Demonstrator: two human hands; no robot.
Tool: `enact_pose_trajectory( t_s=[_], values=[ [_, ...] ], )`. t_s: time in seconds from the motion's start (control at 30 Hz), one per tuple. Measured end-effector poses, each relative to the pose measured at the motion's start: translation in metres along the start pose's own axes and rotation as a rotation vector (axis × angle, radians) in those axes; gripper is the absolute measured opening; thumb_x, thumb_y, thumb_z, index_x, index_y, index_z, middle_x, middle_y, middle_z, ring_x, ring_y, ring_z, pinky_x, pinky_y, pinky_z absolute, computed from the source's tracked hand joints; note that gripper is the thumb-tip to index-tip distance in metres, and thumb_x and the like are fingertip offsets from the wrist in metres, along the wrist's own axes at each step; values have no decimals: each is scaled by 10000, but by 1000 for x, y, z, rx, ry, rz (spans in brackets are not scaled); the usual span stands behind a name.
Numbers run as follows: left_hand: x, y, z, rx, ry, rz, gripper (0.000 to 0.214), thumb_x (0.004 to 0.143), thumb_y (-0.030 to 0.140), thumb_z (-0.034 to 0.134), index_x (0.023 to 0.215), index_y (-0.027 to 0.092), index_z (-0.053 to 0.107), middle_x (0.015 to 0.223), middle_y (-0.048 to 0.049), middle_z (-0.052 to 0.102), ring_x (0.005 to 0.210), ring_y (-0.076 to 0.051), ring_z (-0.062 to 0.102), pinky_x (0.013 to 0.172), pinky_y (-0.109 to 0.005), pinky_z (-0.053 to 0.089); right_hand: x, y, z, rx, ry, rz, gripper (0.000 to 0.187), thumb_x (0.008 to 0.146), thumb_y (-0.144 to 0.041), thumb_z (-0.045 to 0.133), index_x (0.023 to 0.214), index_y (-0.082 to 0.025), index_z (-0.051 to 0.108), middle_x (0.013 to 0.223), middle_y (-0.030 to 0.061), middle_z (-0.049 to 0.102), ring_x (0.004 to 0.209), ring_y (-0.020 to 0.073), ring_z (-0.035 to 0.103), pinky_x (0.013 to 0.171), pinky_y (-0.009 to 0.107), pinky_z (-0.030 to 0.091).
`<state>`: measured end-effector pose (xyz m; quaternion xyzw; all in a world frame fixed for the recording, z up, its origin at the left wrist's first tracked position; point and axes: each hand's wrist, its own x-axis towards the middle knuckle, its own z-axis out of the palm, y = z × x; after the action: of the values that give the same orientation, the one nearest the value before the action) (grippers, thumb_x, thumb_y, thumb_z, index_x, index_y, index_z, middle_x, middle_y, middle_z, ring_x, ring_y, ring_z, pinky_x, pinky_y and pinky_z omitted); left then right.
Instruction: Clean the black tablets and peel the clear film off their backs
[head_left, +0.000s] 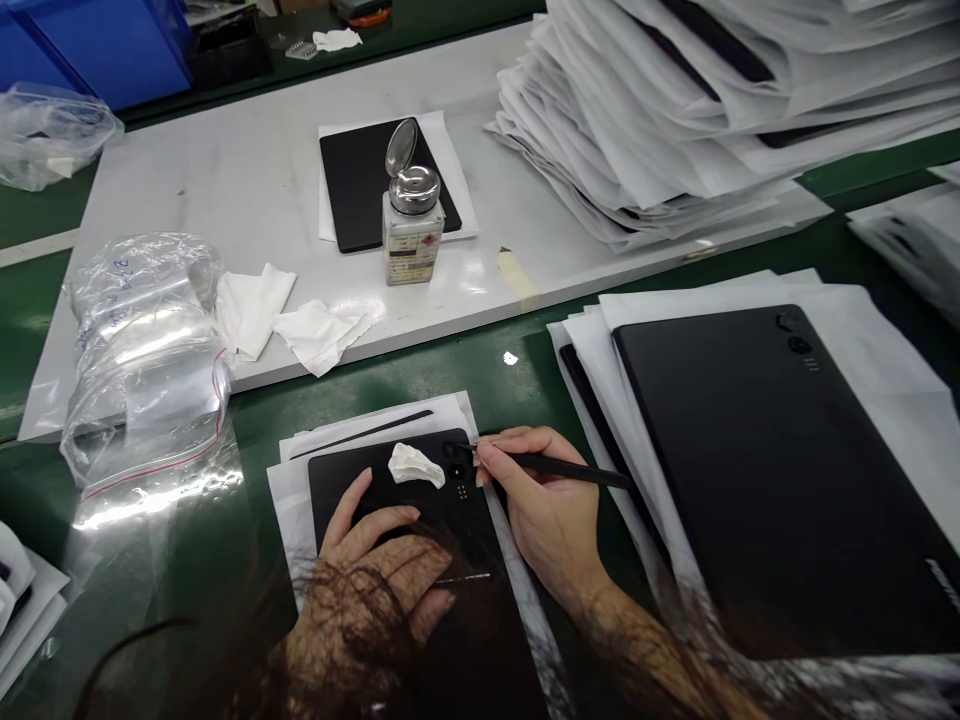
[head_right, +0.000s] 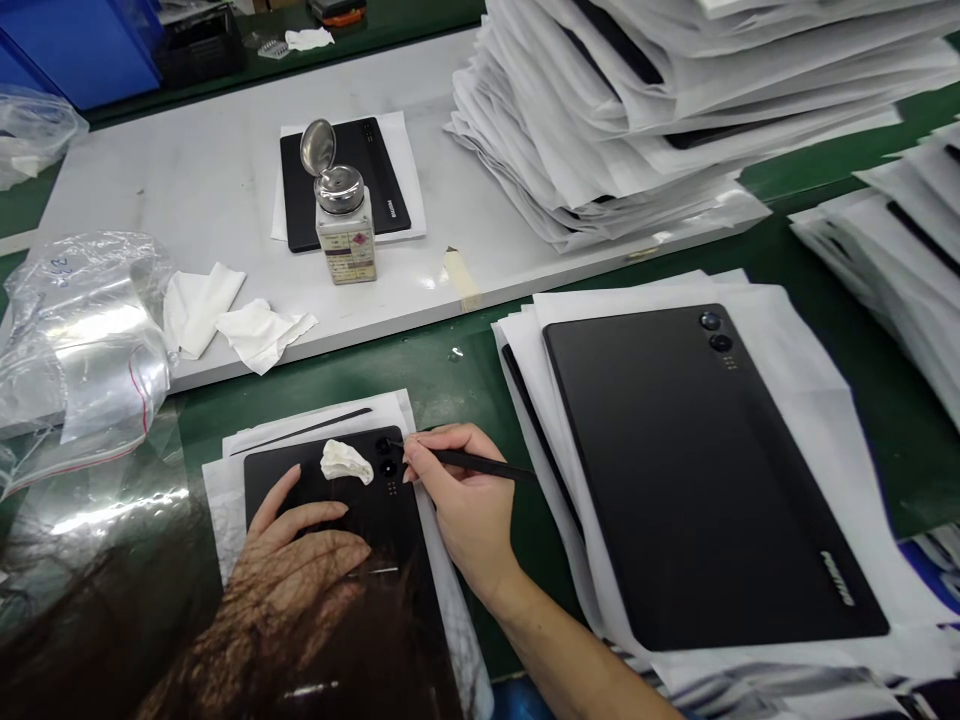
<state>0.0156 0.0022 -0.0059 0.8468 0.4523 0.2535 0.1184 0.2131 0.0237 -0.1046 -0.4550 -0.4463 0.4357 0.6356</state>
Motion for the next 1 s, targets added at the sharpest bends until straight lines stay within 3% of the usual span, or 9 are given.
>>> enact_pose_trajectory(
  t_s=[0.2, 0.3, 0.37, 0.47, 0.6, 0.77, 0.87, 0.93, 1.0],
  values=[
    [-5, -1, 3, 40, 52, -51, 196, 818, 406, 488, 818, 340, 672, 845, 64, 744, 968, -191, 657, 1082, -392, 295, 7, -6, -9, 43, 32, 33, 251, 1138, -466, 1022, 962, -358, 881, 960, -37, 918, 688, 161, 855, 613, 325, 677],
    [-4, -2, -1, 7, 10, 12, 173, 816, 393, 505, 848, 328, 662, 822, 71, 746, 949, -193, 662, 1101, -439, 228, 7, -25, -18, 93, 21, 98, 262, 1056, -441, 1087, 922, -330, 890, 948, -17, 886, 661, 156, 820, 610, 306, 691],
    [-2, -3, -3, -28, -39, 30, 158, 789, 405, 546, 867, 316, 650, 806, 90, 751, 936, -188, 667, 1114, -445, 174, 4, -46, -27, 76, -72, 123, 242, 1016, -403, 1107, 908, -326, 905, 914, -1, 885, 587, 155, 768, 543, 290, 664],
    [-1, -3, -4, -32, -62, 39, 158, 761, 397, 591, 885, 312, 639, 814, 122, 751, 927, -175, 667, 1125, -432, 132, -2, -80, -42, -75, -352, 71, 177, 1044, -329, 1048, 917, -348, 926, 874, 32, 906, 560, 197, 778, 492, 295, 665],
    [-2, -5, -1, -28, 9, 102, 183, 747, 418, 613, 868, 283, 640, 777, 122, 753, 887, -163, 675, 1128, -430, 112, -3, -110, -48, -237, -617, -32, 182, 1043, -198, 979, 996, -365, 927, 882, 38, 933, 684, 255, 903, 629, 308, 786],
    [-4, -7, -2, -16, -7, 135, 211, 730, 430, 627, 867, 268, 628, 811, 107, 751, 908, -176, 668, 1125, -449, 124, -12, -106, -34, -420, -651, -181, 310, 1109, -131, 800, 1249, -381, 921, 1091, 43, 979, 891, 247, 980, 826, 277, 842],
    [-2, -6, -4, 20, 18, 146, 178, 748, 415, 613, 850, 270, 625, 777, 111, 751, 875, -168, 679, 1127, -442, 124, -29, -92, -29, -579, -683, -290, 383, 1116, -175, 761, 1443, -336, 880, 1141, 67, 964, 928, 276, 968, 838, 330, 863],
    [-1, -5, -5, 32, 34, 158, 193, 753, 428, 605, 842, 258, 628, 754, 106, 751, 853, -166, 685, 1129, -434, 118, -39, -85, -28, -663, -688, -334, 347, 1135, -202, 738, 1439, -307, 867, 1126, 76, 941, 894, 292, 939, 774, 372, 851],
    [0, -5, -6, 27, 28, 165, 218, 748, 447, 608, 845, 253, 631, 756, 97, 751, 856, -172, 685, 1127, -439, 119, -45, -82, -25, -692, -662, -350, 259, 1143, -177, 711, 1300, -304, 873, 1055, 57, 908, 803, 272, 891, 678, 364, 794]
  ],
)
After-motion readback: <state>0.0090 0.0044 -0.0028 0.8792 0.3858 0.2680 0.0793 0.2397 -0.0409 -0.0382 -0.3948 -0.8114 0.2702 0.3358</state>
